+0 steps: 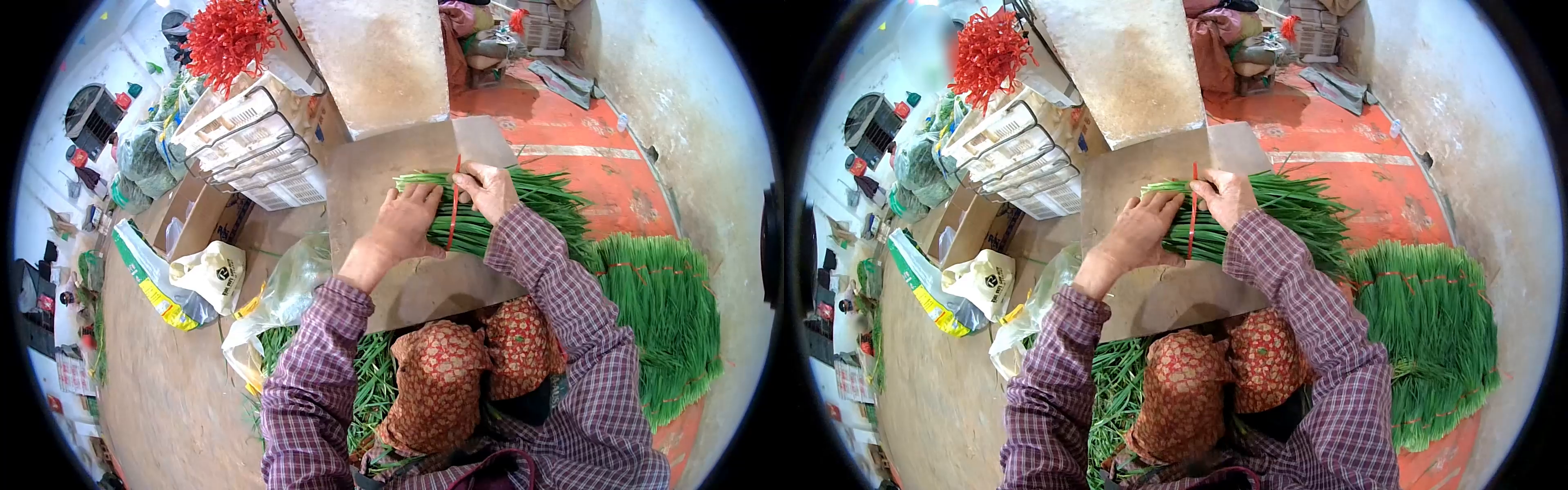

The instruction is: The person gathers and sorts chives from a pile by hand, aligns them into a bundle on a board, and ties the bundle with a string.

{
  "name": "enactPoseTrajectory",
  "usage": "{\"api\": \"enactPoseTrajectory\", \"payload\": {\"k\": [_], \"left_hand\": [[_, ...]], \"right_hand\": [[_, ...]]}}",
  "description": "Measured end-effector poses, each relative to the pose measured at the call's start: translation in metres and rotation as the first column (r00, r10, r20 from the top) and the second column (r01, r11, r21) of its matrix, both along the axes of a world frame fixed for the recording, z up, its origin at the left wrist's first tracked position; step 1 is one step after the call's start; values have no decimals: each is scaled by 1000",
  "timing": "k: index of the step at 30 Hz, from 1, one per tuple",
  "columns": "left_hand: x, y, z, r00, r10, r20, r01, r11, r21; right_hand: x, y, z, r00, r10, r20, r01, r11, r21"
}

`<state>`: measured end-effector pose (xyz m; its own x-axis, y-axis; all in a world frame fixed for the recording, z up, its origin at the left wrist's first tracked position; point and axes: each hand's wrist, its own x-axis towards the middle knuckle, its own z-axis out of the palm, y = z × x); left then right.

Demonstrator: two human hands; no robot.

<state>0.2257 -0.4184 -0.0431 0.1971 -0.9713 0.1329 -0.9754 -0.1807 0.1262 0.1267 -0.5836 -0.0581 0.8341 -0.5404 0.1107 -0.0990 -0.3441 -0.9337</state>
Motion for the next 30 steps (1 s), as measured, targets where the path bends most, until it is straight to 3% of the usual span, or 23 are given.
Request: {"api": "enactPoseTrajectory", "payload": {"k": [1,2,4,6,8,12,14,16,18,20,22,24,25,28,30], "left_hand": [[-4,-4,-1,995,32,89,-32,999,1],[-5,-8,-6,995,29,96,-29,1000,-1],[-5,-15,-13,988,71,137,-75,997,21],[-5,-15,-18,990,77,122,-80,997,19],[-3,-13,-24,985,75,153,-77,997,8],[12,-13,-4,996,0,87,-4,999,43],[32,-27,8,989,-44,140,51,997,-53],[54,-50,7,995,49,-89,-65,982,-179],[69,-77,-15,996,52,-76,-67,974,-215],[79,-102,-49,978,199,-69,-201,979,-31],[69,-104,-49,976,219,14,-218,976,-22],[64,-99,-39,959,225,-172,-187,959,213],[62,-90,-46,993,103,-54,-103,995,-2],[42,-67,-43,996,86,-12,-87,988,-128],[22,-52,-45,995,89,55,-80,986,-149]], "right_hand": [[2,-2,2,1000,-7,-1,6,992,-124],[4,-5,2,1000,-9,5,10,992,-126],[9,-11,4,979,-41,200,157,776,-610],[15,-13,-1,980,-86,181,177,791,-586],[26,-24,-26,980,-106,171,197,681,-705],[28,-25,-45,990,-127,66,141,802,-581],[23,-20,-42,991,-121,56,132,835,-534],[21,-17,-42,991,-112,78,136,851,-507],[19,-14,-43,989,-116,95,148,860,-488],[18,-15,-48,985,-114,131,166,836,-524],[16,-12,-48,983,-105,152,166,861,-480],[14,-14,-51,934,-63,353,249,823,-510],[11,-11,-48,938,-75,338,224,877,-426],[6,-7,-48,877,-109,468,274,913,-302],[-2,-5,-46,895,-120,429,244,938,-247]]}}
